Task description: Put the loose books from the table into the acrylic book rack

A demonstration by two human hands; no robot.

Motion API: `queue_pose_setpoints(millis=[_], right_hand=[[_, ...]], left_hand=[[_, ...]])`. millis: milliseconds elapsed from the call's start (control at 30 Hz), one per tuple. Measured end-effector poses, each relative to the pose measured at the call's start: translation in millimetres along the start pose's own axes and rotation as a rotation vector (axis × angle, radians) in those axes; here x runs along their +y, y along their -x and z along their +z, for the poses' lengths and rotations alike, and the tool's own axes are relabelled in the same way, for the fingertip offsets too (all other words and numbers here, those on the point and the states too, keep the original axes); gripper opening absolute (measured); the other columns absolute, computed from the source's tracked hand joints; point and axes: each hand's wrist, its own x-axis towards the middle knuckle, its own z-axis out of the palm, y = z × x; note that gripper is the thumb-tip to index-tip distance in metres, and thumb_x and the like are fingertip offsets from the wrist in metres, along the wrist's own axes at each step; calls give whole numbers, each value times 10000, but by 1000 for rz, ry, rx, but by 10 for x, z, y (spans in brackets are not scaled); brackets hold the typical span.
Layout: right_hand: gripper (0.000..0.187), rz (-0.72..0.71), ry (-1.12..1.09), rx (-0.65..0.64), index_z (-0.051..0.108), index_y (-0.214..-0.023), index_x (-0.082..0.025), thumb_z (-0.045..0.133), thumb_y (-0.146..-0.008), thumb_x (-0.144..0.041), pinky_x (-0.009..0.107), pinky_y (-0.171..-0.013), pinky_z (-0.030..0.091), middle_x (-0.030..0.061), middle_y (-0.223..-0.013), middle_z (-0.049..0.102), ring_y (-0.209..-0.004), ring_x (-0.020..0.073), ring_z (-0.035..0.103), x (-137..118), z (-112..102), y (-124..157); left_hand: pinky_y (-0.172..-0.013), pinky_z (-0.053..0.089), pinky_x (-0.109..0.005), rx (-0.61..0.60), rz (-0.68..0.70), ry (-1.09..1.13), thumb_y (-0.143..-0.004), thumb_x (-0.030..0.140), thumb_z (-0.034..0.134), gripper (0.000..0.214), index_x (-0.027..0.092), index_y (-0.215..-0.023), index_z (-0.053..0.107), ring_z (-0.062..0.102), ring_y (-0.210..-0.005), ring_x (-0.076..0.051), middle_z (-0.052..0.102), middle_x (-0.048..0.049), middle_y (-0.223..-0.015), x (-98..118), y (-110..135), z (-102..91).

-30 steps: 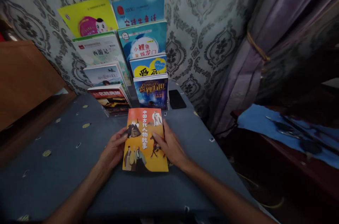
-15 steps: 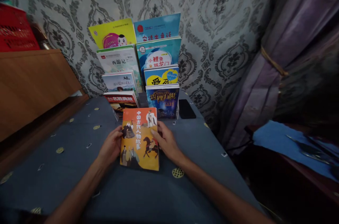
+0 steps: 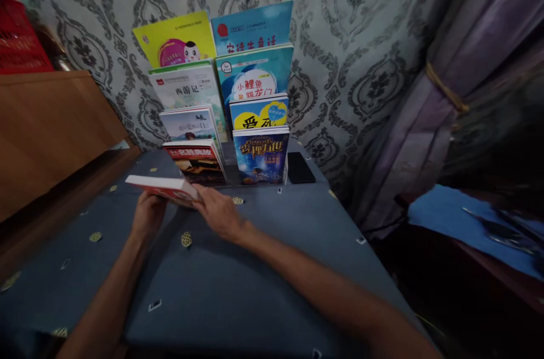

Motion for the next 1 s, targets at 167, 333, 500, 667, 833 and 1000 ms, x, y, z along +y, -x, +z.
queue_pose_setpoints(millis=[167, 333, 500, 667, 833, 1000], right_hand=[[420, -54, 38, -4, 448, -1454, -183, 394, -1049, -278, 435, -911, 599, 134, -1209, 712, -1076, 248, 695, 48, 115, 93], [450, -4, 33, -55, 423, -1483, -209, 433, -1037, -266, 433, -925, 599, 126, -1240, 708, -1119, 246, 689, 125, 21, -62], [446, -12, -25, -87, 453, -1469, -220, 467, -1024, -257, 449, -957, 576, 126, -1330, 672, -1168, 266, 672, 184, -212, -388], [435, -33, -60, -34, 464, -1460, -218, 450, -1028, -265, 469, -1020, 534, 116, -1380, 640, -1240, 272, 625, 190, -456, -702], [404, -44, -48, 40, 494, -1428, -208, 434, -1034, -276, 463, -1042, 512, 113, -1340, 650, -1236, 266, 614, 256, -556, -815], [380, -55, -35, 37, 519, -1394, -189, 451, -1031, -281, 429, -990, 524, 123, -1234, 664, -1160, 261, 631, 376, -576, -791]], left_hand=[[-683, 498, -239, -22, -34, -102, -471, 149, 605, 206, 194, -654, 687, 595, -667, -141, 682, 21, -658, -113, -23, -164], [-726, 502, -284, -45, -6, -306, -523, 189, 622, 228, 190, -734, 709, 624, -749, -191, 712, 2, -737, -129, -105, -159], [-775, 505, -290, -39, 113, -333, -548, 188, 621, 242, 185, -771, 714, 630, -764, -190, 723, -5, -776, -20, -276, 30], [-755, 502, -268, -46, 272, -291, -561, 167, 603, 257, 199, -790, 715, 624, -781, -183, 722, 12, -794, 183, -508, 303], [-720, 481, -250, -31, 371, -283, -557, 153, 562, 259, 193, -780, 688, 594, -759, -172, 690, 11, -775, 250, -644, 510], [-722, 497, -253, -57, 315, -235, -543, 162, 559, 280, 196, -789, 687, 609, -759, -177, 696, 7, -779, 111, -666, 572]])
